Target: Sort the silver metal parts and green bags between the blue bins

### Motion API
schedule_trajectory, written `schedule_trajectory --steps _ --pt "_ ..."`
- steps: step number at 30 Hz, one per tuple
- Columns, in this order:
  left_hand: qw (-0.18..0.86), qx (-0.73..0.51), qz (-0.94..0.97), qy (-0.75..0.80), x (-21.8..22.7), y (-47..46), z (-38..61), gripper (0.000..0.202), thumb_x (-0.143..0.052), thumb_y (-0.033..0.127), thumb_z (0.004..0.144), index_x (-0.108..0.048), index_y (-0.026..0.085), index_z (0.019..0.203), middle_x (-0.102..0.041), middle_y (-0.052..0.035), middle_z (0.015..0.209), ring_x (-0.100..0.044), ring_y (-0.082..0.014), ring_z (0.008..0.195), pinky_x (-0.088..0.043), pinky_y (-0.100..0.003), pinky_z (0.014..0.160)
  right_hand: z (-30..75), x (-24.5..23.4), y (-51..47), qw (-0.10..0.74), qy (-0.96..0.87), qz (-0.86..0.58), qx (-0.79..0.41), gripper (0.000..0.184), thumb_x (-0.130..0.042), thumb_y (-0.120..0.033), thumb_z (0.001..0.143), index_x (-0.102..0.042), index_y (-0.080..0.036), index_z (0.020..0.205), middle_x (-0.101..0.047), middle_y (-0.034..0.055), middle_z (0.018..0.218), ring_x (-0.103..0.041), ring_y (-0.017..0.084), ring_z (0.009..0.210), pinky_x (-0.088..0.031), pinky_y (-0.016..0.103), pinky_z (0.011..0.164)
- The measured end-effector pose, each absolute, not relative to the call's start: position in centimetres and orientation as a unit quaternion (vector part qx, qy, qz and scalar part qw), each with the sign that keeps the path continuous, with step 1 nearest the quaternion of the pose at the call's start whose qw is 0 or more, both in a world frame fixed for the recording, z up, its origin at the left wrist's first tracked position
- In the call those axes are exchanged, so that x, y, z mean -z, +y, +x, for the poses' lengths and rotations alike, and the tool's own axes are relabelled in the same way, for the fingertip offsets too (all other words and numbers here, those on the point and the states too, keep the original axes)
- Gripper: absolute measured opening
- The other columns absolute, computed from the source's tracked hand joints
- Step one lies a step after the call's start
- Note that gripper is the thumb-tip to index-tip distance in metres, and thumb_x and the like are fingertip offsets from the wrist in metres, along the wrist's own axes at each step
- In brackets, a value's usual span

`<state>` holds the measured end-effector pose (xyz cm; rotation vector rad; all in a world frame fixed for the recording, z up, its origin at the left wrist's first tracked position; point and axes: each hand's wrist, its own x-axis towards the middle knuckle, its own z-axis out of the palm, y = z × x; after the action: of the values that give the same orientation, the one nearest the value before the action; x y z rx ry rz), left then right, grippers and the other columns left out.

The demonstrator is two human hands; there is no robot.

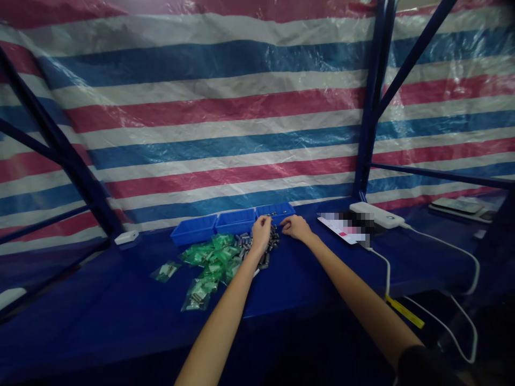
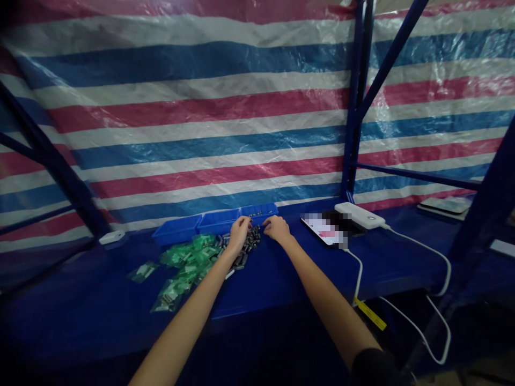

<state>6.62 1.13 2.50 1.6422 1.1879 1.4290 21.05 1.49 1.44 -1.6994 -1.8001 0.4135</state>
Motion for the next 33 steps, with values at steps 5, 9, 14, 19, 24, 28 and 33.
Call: schedule_trajectory --steps 5,9,14,19,24,28,33 --pt "0.397 -0.548 0.59 0.439 -2.8 1.2 6.7 0.023 -0.042 0.034 0.077 -0.054 0.016 0.069 -0.051 0.0016 0.058 -0.045 -0.0097 0.05 -0.035 -0.022 0.051 21.5 -1.1 2.1 0.293 -0.696 -0.627 -0.192 0.036 -0.073 -0.022 0.058 -0.069 -0.019 0.094 -0.072 0.0016 0.083 -0.067 0.015 0.079 -0.049 0.02 0.066" --pt "0.413 -0.554 0.575 0.439 -3.0 1.2 6.7 0.023 -0.04 0.032 0.078 -0.054 0.015 0.069 -0.051 0.0012 0.058 -0.045 -0.0094 0.049 -0.035 -0.022 0.05 21.6 -1.0 2.0 0.278 -0.69 -0.644 -0.178 0.027 -0.072 -0.021 0.06 -0.071 -0.02 0.087 -0.072 0.0014 0.08 -0.067 0.016 0.079 -0.049 0.021 0.067" --pt "0.367 -0.55 0.593 0.459 -2.6 1.2 6.7 0.022 -0.045 0.034 0.076 -0.053 0.016 0.066 -0.052 0.0017 0.06 -0.046 -0.01 0.053 -0.035 -0.022 0.054 21.4 -1.2 1.7 0.316 -0.682 -0.637 -0.17 0.016 -0.07 -0.019 0.063 -0.072 -0.022 0.079 -0.072 0.001 0.075 -0.067 0.016 0.079 -0.05 0.021 0.067" --pt "0.356 -0.571 0.584 0.454 -2.5 1.2 6.7 0.02 -0.047 0.035 0.078 -0.049 0.018 0.068 -0.049 0.0035 0.059 -0.045 -0.0094 0.054 -0.036 -0.022 0.057 21.0 -1.9 2.3 0.497 -0.647 -0.534 -0.222 0.019 -0.067 -0.025 0.069 -0.07 -0.018 0.086 -0.072 0.0047 0.083 -0.068 0.016 0.079 -0.052 0.026 0.076" --pt "0.355 -0.565 0.608 0.43 -2.5 1.2 6.7 0.034 -0.045 0.044 0.081 -0.048 0.017 0.061 -0.046 0.0034 0.057 -0.043 -0.0097 0.056 -0.035 -0.022 0.058 19.7 -2.6 1.9 0.581 -0.611 -0.421 -0.335 0.032 -0.068 -0.033 0.066 -0.069 -0.014 0.092 -0.072 0.0073 0.088 -0.067 0.018 0.084 -0.052 0.031 0.08" --pt "0.352 -0.568 0.617 0.415 -2.2 1.7 6.7 0.034 -0.044 0.045 0.081 -0.051 0.017 0.063 -0.048 0.0027 0.059 -0.043 -0.0107 0.059 -0.034 -0.023 0.06 18.9 -2.9 1.0 0.589 -0.582 -0.412 -0.38 0.038 -0.07 -0.035 0.063 -0.068 -0.014 0.094 -0.071 0.0077 0.092 -0.066 0.019 0.088 -0.052 0.032 0.08" --pt "0.366 -0.557 0.625 0.406 -1.7 2.3 6.7 0.033 -0.045 0.043 0.08 -0.06 0.015 0.072 -0.058 -0.0009 0.067 -0.047 -0.0121 0.063 -0.036 -0.023 0.061 18.9 -3.1 0.7 0.587 -0.557 -0.436 -0.394 0.042 -0.069 -0.04 0.064 -0.068 -0.015 0.097 -0.071 0.0079 0.09 -0.066 0.019 0.085 -0.052 0.029 0.072"
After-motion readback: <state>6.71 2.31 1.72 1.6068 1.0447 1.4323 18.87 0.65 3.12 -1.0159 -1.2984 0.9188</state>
